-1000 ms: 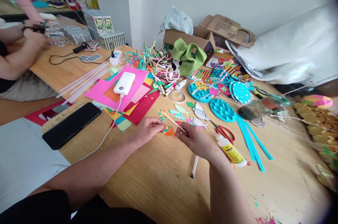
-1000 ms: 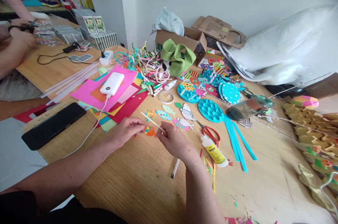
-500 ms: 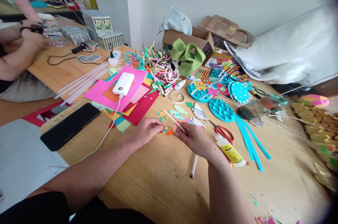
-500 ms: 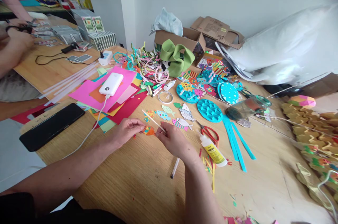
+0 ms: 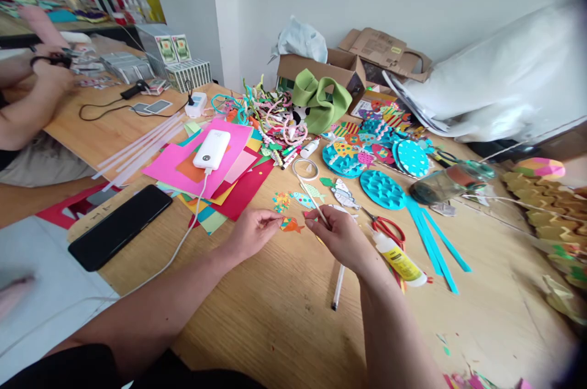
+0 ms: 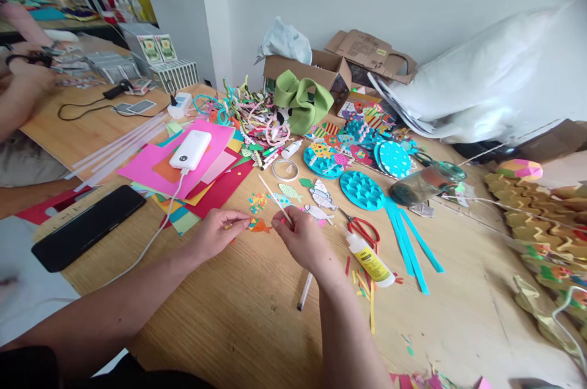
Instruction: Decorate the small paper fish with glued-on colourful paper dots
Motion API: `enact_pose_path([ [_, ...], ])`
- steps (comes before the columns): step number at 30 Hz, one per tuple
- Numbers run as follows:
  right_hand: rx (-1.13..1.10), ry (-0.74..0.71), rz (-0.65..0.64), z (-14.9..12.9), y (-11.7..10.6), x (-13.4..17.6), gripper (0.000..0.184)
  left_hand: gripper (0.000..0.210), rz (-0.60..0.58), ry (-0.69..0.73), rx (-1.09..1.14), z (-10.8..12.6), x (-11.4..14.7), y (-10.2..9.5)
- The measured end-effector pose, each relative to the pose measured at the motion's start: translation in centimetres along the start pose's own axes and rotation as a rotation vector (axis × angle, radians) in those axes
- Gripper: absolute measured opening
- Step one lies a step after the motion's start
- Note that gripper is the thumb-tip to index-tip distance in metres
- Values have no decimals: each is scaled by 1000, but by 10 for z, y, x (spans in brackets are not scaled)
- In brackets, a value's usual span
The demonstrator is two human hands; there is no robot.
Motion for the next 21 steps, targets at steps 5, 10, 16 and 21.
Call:
enact_pose_path([
  [5,-176,36,-9,-8,12,1,23,20,108,245,-204,9,2,-5],
  [10,-169,16,113,-11,22,-1,20,20,108,318,-248,6,4,-4],
  [16,-169,5,131,-9,24,-2,22,20,103,335,-239,4,3,-2],
  [21,-168,1,126,-6,26,-2,22,19,108,342,-224,4,3,-1],
])
Point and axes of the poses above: each hand's wrist, its own x-axis away from the middle knuckle, its own y-axis out of the palm, z = x × y, the point moved 3 cm from there along -x, towards the middle knuckle, and after that the axes turned 5 degrees about y, right-handed, at the moved point
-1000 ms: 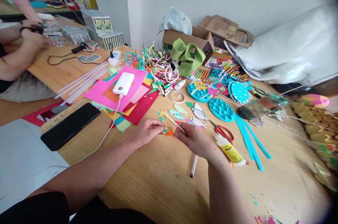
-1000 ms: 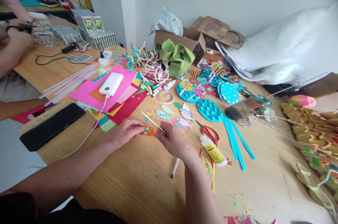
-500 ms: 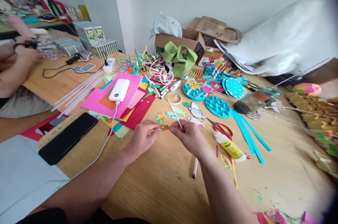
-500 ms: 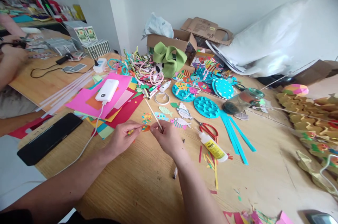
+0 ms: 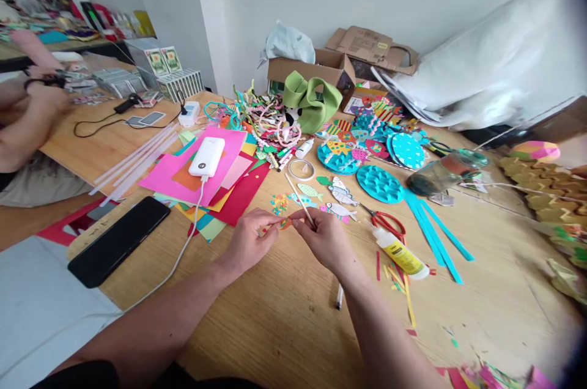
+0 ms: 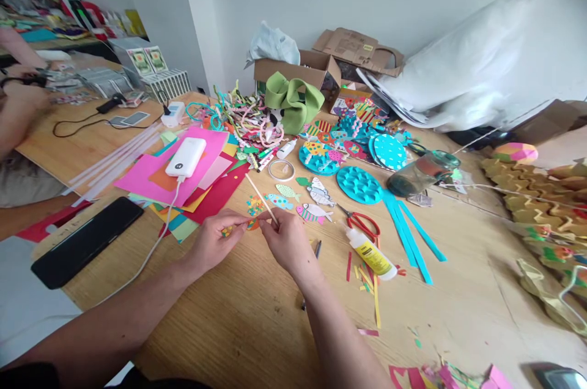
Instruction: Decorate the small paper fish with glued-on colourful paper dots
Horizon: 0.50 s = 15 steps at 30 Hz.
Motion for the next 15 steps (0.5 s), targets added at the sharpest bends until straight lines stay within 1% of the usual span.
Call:
enact_pose_path([
  [8,-18,4,-15,0,2,1,20,18,-9,-34,23,1,0,0],
  [15,-23,24,-36,0,2,0,12,18,-30,-92,54,1,0,0],
])
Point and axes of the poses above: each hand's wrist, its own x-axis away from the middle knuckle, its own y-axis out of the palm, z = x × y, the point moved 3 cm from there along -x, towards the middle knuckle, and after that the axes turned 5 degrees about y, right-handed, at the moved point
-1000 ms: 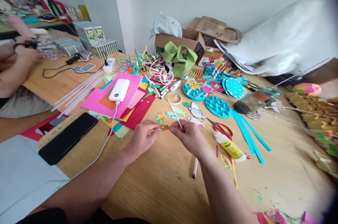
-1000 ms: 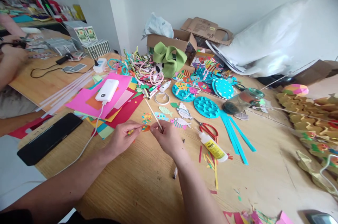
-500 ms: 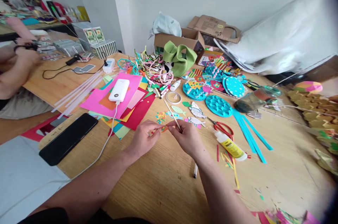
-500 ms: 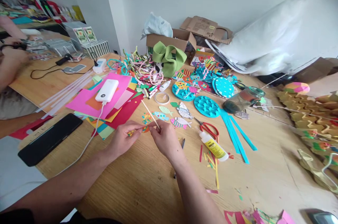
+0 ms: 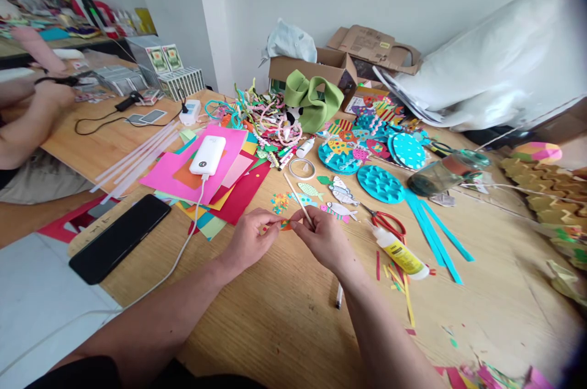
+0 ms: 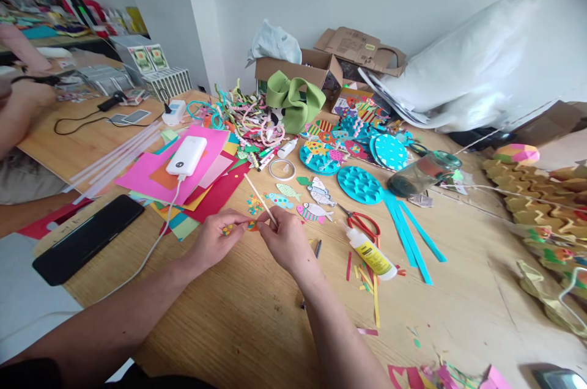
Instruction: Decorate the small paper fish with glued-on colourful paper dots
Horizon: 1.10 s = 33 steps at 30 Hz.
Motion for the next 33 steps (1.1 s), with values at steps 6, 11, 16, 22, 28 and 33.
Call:
enact_pose_path([
  [6,43,15,-31,-1,2,0,10,19,-34,-54,21,2,0,0],
  [11,177,-23,-20,-5,2,2,13,20,-51,-109,47,2,-1,0],
  [16,234,-73,-46,-6,2,5,15,21,-69,-277,193,-3,-1,2],
  [22,120,-98,-67,-11,-4,8,17,26,-67,-457,263,-9,0,3],
  [28,9,-31,76,-4,-21,-4,24,22,-188,-469,221,-15,4,9],
  [33,297,14,27,7,-8,-30,18,21,-424,-429,205,-11,9,17],
])
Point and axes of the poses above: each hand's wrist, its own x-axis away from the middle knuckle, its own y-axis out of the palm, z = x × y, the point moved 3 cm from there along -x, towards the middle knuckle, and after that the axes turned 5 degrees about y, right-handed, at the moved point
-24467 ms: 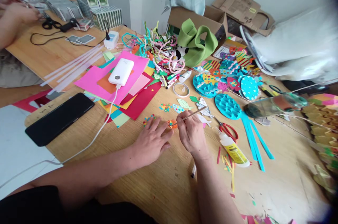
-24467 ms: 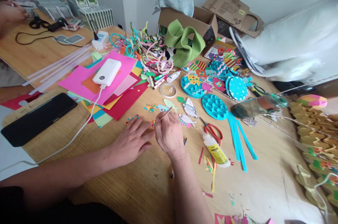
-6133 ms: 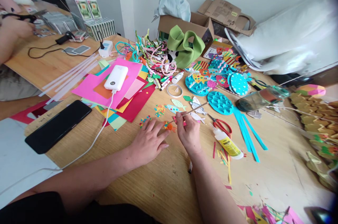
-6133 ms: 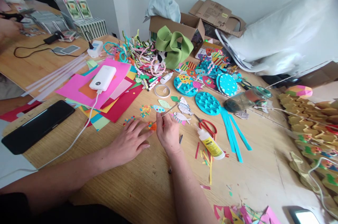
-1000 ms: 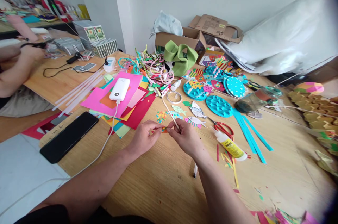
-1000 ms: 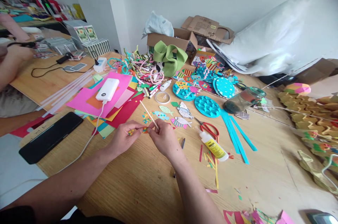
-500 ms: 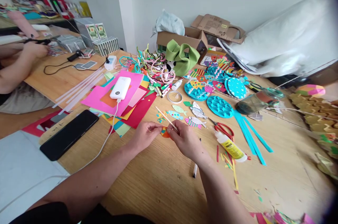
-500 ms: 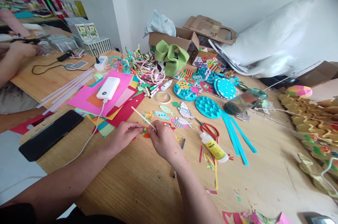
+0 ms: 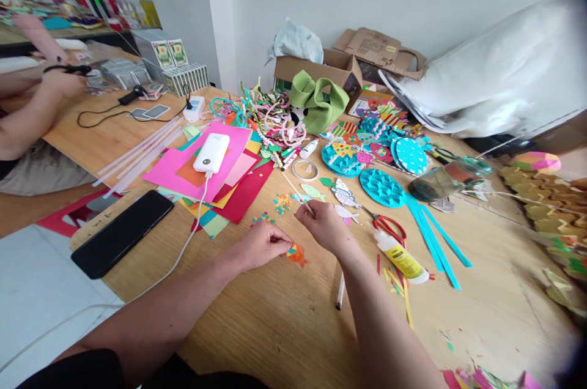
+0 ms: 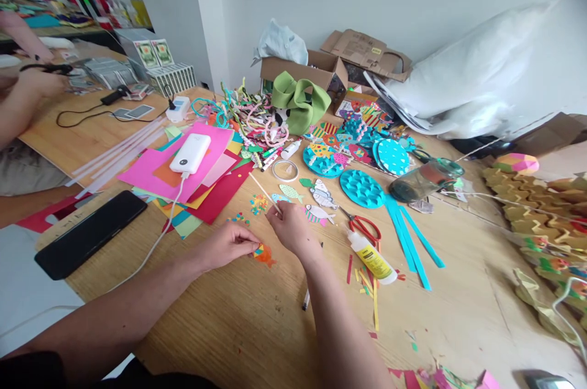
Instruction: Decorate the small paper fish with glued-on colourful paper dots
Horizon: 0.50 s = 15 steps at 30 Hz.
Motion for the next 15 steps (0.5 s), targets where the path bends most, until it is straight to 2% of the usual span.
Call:
enact_pose_path([
  [2,129,22,5,1,10,-9,18,21,-30,3,-11,2,1,1],
  [7,298,6,12,4,25,-18,19,21,-11,-16,-11,3,1,0],
  [15,242,33,60,12,17,-18,23,26,42,-97,43,6,1,-3],
])
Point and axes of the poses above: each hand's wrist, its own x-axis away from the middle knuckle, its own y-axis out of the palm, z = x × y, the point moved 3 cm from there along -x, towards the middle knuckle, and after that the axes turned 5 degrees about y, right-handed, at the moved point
